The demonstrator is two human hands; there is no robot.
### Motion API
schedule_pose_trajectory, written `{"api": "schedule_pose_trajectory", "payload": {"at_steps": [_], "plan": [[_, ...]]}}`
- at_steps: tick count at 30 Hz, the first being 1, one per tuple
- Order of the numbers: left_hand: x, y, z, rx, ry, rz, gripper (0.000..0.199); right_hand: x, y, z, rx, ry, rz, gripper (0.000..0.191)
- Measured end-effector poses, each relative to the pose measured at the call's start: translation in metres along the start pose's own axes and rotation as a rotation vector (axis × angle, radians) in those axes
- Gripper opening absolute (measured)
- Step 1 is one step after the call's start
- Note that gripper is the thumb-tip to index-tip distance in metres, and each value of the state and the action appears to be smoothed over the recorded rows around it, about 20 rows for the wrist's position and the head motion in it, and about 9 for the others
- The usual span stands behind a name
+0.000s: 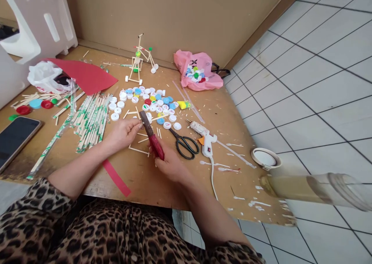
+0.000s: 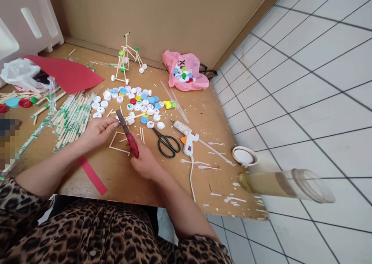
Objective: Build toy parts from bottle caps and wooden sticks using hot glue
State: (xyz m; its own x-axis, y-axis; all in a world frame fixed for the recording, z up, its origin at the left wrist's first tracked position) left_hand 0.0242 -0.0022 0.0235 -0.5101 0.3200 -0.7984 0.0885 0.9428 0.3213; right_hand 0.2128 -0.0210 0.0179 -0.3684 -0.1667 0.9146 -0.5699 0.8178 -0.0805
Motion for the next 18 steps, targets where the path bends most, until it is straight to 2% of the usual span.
{"api": "schedule_pose_trajectory", "payload": {"at_steps": [9,14,18], "plan": [[0.001,0.006,-0.001,0.125,-0.358,-0.223,0.026,-0.003,0.001,0.002,-0.039,-0.031,-0.039,0.086],[-0.005,0.006,-0.005,0.071,-0.330,-0.149,0.021,0.008,-0.003,-0.007,0.055,-0.046,-0.064,0.084],[-0.011,0.004,-0.006,0.059,-0.320,-0.129,0.024,0.018,-0.008,-0.013,0.074,-0.087,-0.095,0.083]]}}
Point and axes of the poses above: each hand's wrist, its own y-axis towards the middle knuckle, its own z-axis out of the palm, x = y × z, the point moved 3 cm from there along y, towards the middle knuckle, and after that the axes turned 2 degrees about -x, right-handed, at the moved point
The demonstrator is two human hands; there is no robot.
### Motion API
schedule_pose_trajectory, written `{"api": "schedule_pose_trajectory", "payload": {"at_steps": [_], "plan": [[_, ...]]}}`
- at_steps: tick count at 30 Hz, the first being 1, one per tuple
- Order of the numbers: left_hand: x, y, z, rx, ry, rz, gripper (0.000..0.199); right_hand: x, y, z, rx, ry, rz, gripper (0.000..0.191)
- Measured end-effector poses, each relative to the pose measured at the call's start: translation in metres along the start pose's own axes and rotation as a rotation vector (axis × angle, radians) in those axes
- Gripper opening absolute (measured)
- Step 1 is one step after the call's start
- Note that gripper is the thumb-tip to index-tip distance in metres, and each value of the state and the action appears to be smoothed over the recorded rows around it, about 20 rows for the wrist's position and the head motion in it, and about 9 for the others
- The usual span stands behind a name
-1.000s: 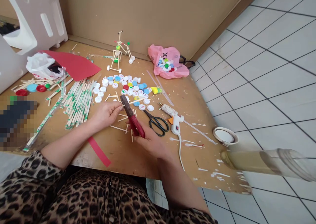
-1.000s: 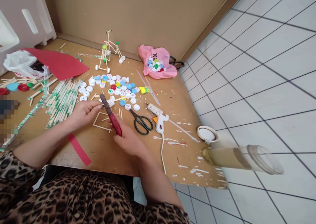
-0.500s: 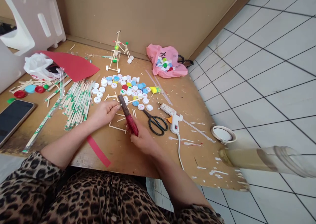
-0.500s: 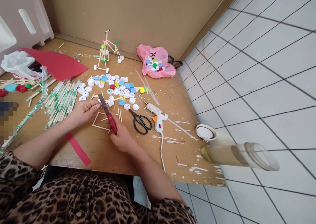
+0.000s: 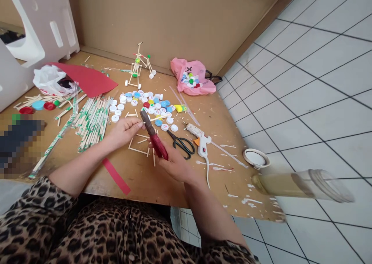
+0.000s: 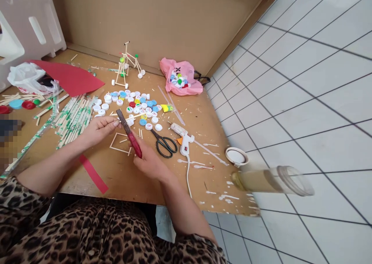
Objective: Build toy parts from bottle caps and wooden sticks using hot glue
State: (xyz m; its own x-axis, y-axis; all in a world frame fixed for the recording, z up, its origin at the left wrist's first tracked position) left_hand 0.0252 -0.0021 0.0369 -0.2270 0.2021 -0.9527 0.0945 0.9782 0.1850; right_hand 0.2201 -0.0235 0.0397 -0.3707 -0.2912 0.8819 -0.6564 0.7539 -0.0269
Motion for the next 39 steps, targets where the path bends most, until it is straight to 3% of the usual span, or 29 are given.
{"api": "schedule_pose_trajectory", "payload": {"at_steps": [7,15,21,25,30,35,39], "plan": [[-0.012,0.004,-0.007,-0.052,-0.002,0.112,0.030,0.007,0.006,-0.004,-0.048,-0.044,-0.024,0.083],[-0.031,0.007,-0.022,-0.105,0.137,0.192,0.034,-0.001,0.024,-0.002,-0.119,-0.110,-0.059,0.068],[-0.050,0.017,-0.033,-0.085,0.186,0.262,0.036,0.009,0.042,-0.003,-0.348,-0.266,-0.247,0.065],[-0.062,0.022,-0.038,0.000,0.188,0.289,0.033,0.010,0.049,-0.004,-0.445,-0.371,-0.339,0.068],[-0.059,0.028,-0.032,0.105,0.232,0.286,0.028,-0.005,0.047,-0.002,-0.435,-0.368,-0.320,0.068],[-0.050,0.034,-0.022,0.072,0.252,0.291,0.027,-0.010,0.041,-0.002,-0.410,-0.245,-0.275,0.069],[-0.049,0.034,-0.022,0.060,0.284,0.284,0.028,-0.008,0.037,0.000,-0.287,-0.137,-0.257,0.079]]}}
Point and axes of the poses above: each hand's wrist, its own y-axis towards the middle knuckle, its own z-axis out of the palm, x = y × z, the point moved 3 cm from there along y, towards the middle knuckle, and after that the axes turned 2 degrees about -x, right-handed, at the moved point
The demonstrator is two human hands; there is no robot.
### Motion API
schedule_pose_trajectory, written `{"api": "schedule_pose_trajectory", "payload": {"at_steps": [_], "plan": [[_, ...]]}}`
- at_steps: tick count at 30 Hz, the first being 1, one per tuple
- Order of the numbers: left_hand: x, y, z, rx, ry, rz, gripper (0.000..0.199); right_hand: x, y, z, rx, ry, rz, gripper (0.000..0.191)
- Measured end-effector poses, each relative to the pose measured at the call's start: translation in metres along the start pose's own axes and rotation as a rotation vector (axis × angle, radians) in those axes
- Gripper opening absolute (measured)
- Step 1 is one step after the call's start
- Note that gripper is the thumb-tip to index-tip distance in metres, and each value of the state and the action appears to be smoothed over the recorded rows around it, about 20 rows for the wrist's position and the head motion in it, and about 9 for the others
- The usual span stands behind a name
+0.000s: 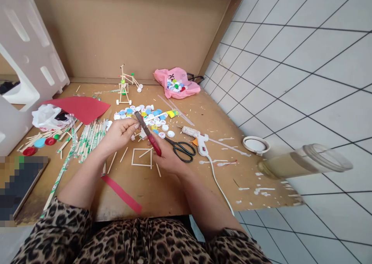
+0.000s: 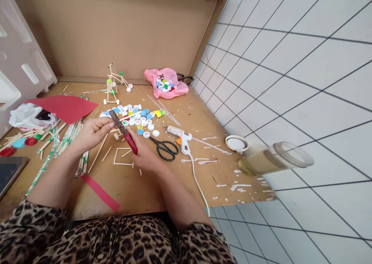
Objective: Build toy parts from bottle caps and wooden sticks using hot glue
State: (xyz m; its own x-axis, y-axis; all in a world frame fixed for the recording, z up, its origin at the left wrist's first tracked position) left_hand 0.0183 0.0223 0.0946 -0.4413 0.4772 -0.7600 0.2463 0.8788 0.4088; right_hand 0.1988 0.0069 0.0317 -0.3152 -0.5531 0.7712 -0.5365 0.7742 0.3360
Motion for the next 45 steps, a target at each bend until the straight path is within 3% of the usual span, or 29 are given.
{"api": "schedule_pose_trajectory", "payload": {"at_steps": [6,12,20,30,37,45], "plan": [[-0.005,-0.002,0.000,-0.064,0.081,0.014,0.029,0.004,-0.006,-0.006,0.081,0.064,0.044,0.086],[-0.010,-0.002,0.000,-0.011,0.128,-0.015,0.029,0.013,-0.006,-0.014,0.214,0.227,0.093,0.083],[-0.011,-0.003,-0.001,-0.031,0.269,-0.020,0.029,0.010,-0.004,-0.012,0.267,0.370,0.123,0.071],[-0.003,-0.005,0.002,-0.060,0.530,0.029,0.029,0.013,-0.003,-0.014,0.204,0.246,0.115,0.068],[-0.004,-0.005,0.001,-0.041,0.588,0.048,0.029,0.014,-0.003,-0.012,0.180,0.192,0.087,0.062],[-0.002,-0.004,0.001,-0.025,0.584,0.024,0.027,0.012,-0.003,-0.010,0.144,0.121,0.081,0.068]]}}
Point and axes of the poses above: each hand's wrist, its own y-axis towards the middle knuckle, its own z-axis out of the palm, x = y × z, the point moved 3 cm from there along y, towards the middle knuckle, and after that the axes turned 2 degrees about -x, right-handed, at the moved point
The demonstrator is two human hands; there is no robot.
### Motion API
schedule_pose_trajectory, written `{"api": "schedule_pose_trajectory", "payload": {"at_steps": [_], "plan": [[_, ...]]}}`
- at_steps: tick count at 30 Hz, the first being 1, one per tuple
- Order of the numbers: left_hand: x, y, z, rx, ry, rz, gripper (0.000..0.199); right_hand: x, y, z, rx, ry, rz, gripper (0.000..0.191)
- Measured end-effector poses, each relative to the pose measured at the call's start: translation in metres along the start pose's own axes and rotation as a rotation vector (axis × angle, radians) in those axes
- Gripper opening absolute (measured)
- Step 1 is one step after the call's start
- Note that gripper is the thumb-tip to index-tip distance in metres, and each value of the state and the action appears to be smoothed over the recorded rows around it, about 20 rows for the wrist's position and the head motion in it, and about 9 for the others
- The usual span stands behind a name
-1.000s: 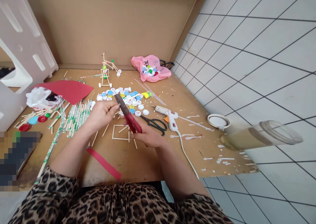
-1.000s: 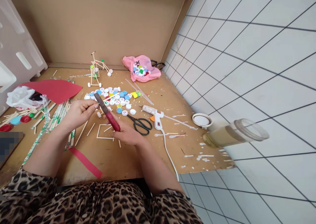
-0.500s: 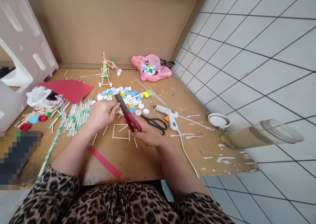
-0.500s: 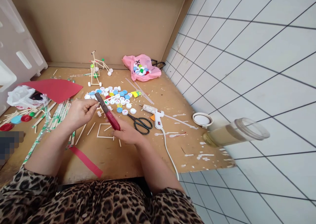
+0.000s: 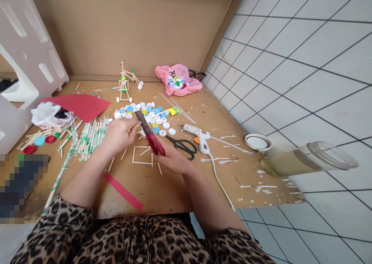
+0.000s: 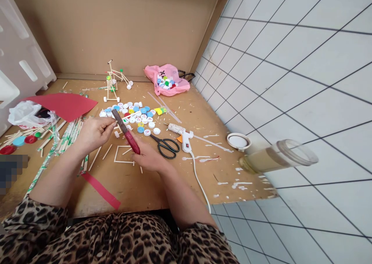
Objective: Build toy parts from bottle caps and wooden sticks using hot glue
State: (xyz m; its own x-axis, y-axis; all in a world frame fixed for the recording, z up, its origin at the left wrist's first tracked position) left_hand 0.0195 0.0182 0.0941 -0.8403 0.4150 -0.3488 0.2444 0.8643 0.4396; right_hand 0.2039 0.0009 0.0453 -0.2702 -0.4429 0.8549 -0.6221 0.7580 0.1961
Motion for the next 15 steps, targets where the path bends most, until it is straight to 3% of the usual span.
{"api": "schedule_pose_trajectory", "payload": {"at_steps": [5,9,15], "plan": [[-0.0011,0.0002,-0.0002,-0.011,-0.077,-0.011,0.028,0.0003,-0.0011,0.0008,-0.062,-0.032,-0.028,0.069],[-0.0011,0.0015,-0.0004,-0.011,-0.273,-0.042,0.027,-0.0011,-0.0011,0.0035,-0.142,-0.061,-0.052,0.075],[0.0031,0.0050,0.0034,0.157,-0.601,-0.127,0.027,-0.0069,0.0026,0.0084,-0.177,-0.122,-0.043,0.078]]}}
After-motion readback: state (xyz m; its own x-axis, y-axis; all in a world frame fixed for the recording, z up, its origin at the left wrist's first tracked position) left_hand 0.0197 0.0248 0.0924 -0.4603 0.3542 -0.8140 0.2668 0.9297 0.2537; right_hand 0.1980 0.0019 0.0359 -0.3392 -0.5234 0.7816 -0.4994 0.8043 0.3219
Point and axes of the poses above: each hand's wrist, its own y-axis towards the middle knuckle, its own z-axis out of the palm, x = y × z, the point moved 3 cm from there along y, towards the middle knuckle, and after that the axes turned 2 degrees about -x, right-handed, at the moved point
